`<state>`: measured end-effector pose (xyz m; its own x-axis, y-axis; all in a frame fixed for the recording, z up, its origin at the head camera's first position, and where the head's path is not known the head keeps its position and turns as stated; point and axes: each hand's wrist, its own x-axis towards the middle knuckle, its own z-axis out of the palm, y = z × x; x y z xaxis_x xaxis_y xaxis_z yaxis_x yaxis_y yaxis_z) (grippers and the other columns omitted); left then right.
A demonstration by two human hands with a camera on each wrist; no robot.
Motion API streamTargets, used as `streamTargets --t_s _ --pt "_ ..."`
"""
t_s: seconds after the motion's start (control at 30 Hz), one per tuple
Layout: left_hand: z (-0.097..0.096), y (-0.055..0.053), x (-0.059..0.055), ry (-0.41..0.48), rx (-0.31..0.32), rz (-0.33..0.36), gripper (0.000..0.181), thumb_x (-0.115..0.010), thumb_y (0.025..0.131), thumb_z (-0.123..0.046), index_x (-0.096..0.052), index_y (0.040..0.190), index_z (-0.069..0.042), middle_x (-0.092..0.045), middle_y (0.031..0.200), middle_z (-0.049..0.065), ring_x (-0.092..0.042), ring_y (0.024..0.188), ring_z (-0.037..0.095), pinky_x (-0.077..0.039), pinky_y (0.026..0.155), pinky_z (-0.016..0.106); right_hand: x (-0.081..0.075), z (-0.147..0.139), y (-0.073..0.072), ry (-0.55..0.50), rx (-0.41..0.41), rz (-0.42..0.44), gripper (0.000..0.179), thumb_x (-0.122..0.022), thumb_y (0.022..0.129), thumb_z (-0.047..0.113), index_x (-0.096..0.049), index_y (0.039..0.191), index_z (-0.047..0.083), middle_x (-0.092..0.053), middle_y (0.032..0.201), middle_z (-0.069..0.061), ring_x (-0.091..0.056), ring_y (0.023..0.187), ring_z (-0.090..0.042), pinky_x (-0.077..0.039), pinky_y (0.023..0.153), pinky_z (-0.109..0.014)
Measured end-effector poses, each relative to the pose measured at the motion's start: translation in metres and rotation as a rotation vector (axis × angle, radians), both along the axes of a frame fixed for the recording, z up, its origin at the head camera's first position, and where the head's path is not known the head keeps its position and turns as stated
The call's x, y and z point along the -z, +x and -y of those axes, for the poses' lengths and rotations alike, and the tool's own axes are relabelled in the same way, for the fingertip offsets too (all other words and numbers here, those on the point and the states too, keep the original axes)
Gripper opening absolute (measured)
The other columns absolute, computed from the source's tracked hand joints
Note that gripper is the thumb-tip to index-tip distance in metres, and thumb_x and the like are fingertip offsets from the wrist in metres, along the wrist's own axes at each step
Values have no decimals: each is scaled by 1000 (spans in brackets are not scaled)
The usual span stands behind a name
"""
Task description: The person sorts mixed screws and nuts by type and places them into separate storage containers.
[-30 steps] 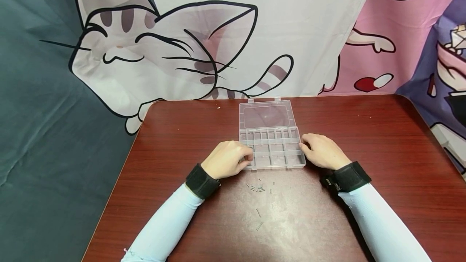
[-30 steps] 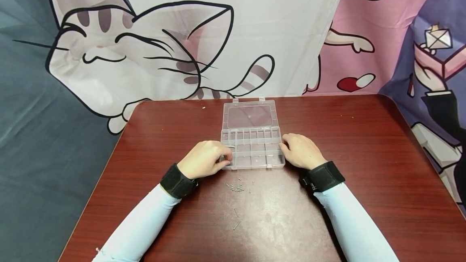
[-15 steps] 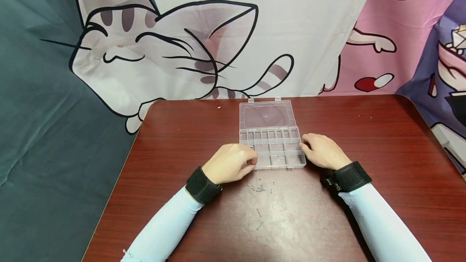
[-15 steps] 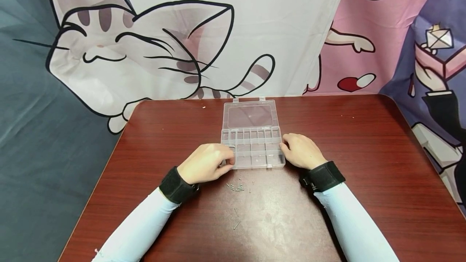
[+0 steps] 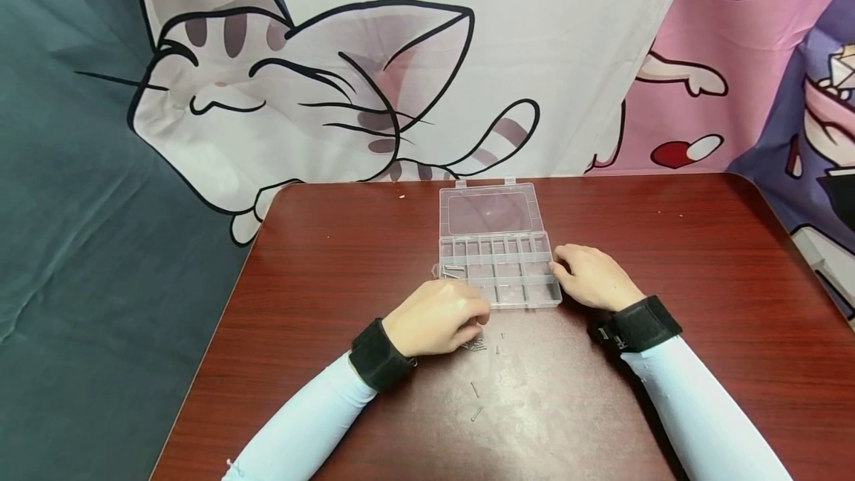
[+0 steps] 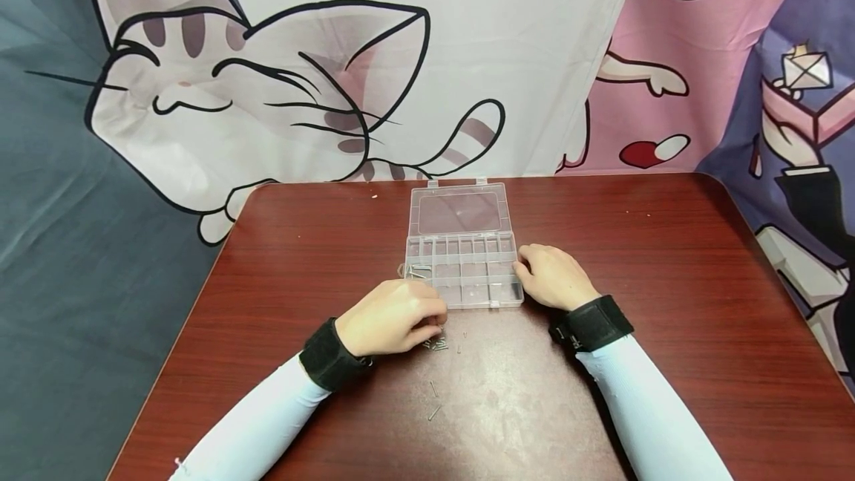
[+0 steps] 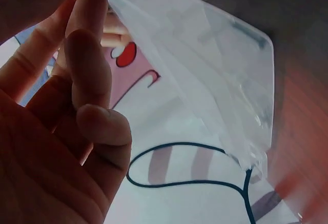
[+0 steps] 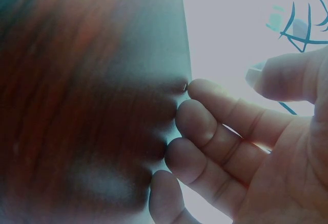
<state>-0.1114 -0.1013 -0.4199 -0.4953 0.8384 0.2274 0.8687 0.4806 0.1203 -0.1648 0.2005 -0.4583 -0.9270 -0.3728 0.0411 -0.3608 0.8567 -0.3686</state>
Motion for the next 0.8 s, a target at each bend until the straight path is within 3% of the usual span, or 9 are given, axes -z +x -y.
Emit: streamTargets --t_s 0.47,0.8 --pt "-14 10 22 -101 46 -6 9 -73 80 -28 -64 81 -26 -48 79 -13 -52 75 3 -42 67 23 1 -1 0 3 -1 4 26 -53 97 26 -51 73 18 -45 69 1 -45 65 -17 -37 66 -37" --pt "-15 13 28 -129 20 0 9 -72 80 -27 -63 79 -28 -46 79 -14 -50 72 3 -40 64 23 1 -1 -1 1 5 8 24 -53 97 26 -53 74 18 -46 69 1 -46 66 -18 -38 66 -37"
